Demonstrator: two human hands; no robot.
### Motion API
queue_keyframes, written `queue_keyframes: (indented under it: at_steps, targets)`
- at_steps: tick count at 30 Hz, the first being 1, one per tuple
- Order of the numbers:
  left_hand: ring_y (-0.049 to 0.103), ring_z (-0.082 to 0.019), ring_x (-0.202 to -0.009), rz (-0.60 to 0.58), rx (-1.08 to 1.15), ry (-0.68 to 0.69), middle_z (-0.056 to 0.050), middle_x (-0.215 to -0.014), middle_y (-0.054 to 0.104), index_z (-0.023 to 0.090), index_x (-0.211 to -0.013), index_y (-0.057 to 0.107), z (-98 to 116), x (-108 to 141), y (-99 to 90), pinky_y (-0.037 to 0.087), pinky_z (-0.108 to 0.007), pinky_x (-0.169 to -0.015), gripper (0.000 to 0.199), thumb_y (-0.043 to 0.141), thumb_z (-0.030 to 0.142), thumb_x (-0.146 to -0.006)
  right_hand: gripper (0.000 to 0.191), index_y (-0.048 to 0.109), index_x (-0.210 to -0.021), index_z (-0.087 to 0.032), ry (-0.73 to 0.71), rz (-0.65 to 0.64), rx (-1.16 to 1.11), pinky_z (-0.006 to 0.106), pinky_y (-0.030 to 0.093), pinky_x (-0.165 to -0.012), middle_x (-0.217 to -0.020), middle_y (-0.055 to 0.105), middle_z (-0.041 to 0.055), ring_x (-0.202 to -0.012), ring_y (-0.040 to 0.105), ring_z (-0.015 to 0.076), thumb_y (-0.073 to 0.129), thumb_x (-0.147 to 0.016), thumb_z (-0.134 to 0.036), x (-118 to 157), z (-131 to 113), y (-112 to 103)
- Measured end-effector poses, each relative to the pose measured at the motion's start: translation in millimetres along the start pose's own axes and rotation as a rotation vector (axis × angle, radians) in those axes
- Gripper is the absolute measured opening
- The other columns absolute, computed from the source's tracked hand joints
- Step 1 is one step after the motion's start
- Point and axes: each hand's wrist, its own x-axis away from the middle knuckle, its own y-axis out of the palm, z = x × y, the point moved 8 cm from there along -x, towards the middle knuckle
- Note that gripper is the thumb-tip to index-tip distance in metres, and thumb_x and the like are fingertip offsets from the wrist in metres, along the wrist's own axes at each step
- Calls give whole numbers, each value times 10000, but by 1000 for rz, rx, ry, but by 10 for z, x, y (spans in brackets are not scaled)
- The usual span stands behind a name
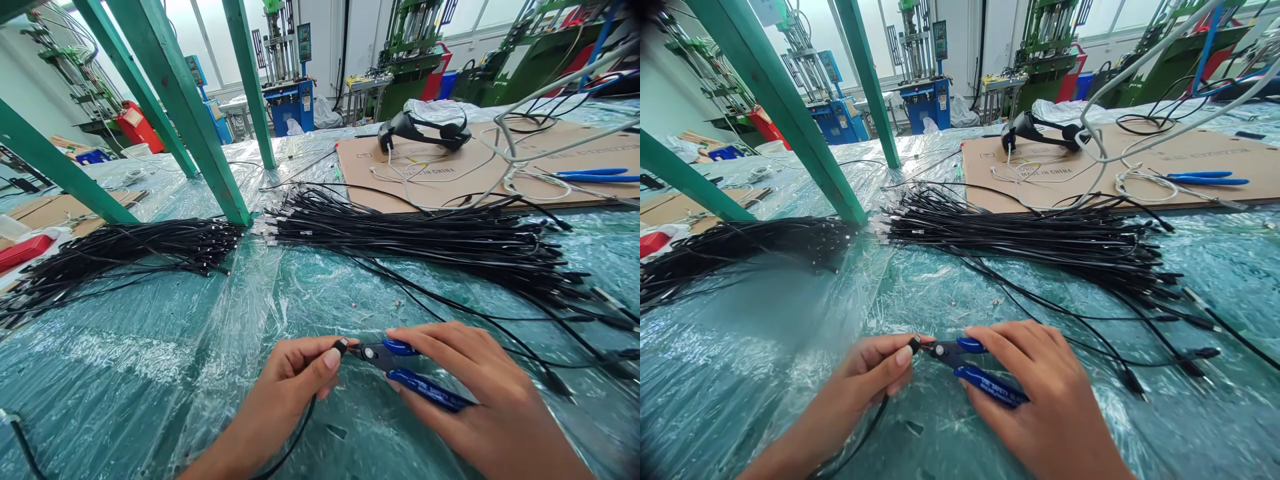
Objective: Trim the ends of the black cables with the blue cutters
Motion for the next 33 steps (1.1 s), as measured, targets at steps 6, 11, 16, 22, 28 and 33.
queue_keyframes:
  at_steps: [6, 11, 16, 22, 28, 33]
  targets:
    - [269, -97, -560, 11, -12, -14, 50, -581, 374, 225, -1096, 746, 2, 6, -2, 184, -259, -544, 355, 612, 478, -885, 218, 619, -1051, -249, -4, 16, -10, 305, 494, -698, -880, 674, 0, -791, 624, 153, 593, -835, -267, 14, -8, -5]
    - [261, -94, -543, -13, -37, 4, 51, -573, 364, 216, -1079, 751, 11, 2, 11, 168, -264, -528, 358, 584, 480, -902, 260, 616, -1081, -261, 33, 11, -40, 321, 495, -714, -920, 679, 2, -821, 627, 168, 626, -821, -271, 51, 35, 28]
    - [274, -96, -546, -6, -41, 8, 48, -570, 375, 206, -1078, 750, 24, -4, 6, 188, -261, -536, 353, 584, 465, -905, 246, 622, -1076, -272, 35, 15, -67, 303, 500, -690, -903, 678, -7, -799, 623, 156, 620, -830, -270, 58, 50, 49]
    - [289, -91, -550, 10, -54, 4, 50, -560, 397, 173, -1046, 749, 45, 13, 5, 213, -249, -541, 359, 592, 460, -900, 255, 634, -1084, -273, 46, 30, -94, 298, 506, -687, -900, 682, -4, -790, 632, 155, 631, -829, -282, 63, 65, 49]
    - [211, -50, -414, 54, 93, -72, 78, -508, 467, 153, -1012, 633, -15, -11, -10, 126, -224, -422, 394, 652, 507, -839, 209, 663, -979, -242, -89, 43, -59, 253, 523, -631, -786, 684, -10, -695, 641, 131, 615, -784, -182, -43, -119, -83]
    - [174, -24, -349, -26, 208, -111, 39, -534, 562, 149, -842, 588, -43, -18, 47, 99, -222, -372, 322, 658, 463, -842, 283, 648, -1056, -265, -12, 7, -40, 306, 540, -679, -875, 697, 12, -775, 661, 174, 647, -776, -228, 4, -38, -74]
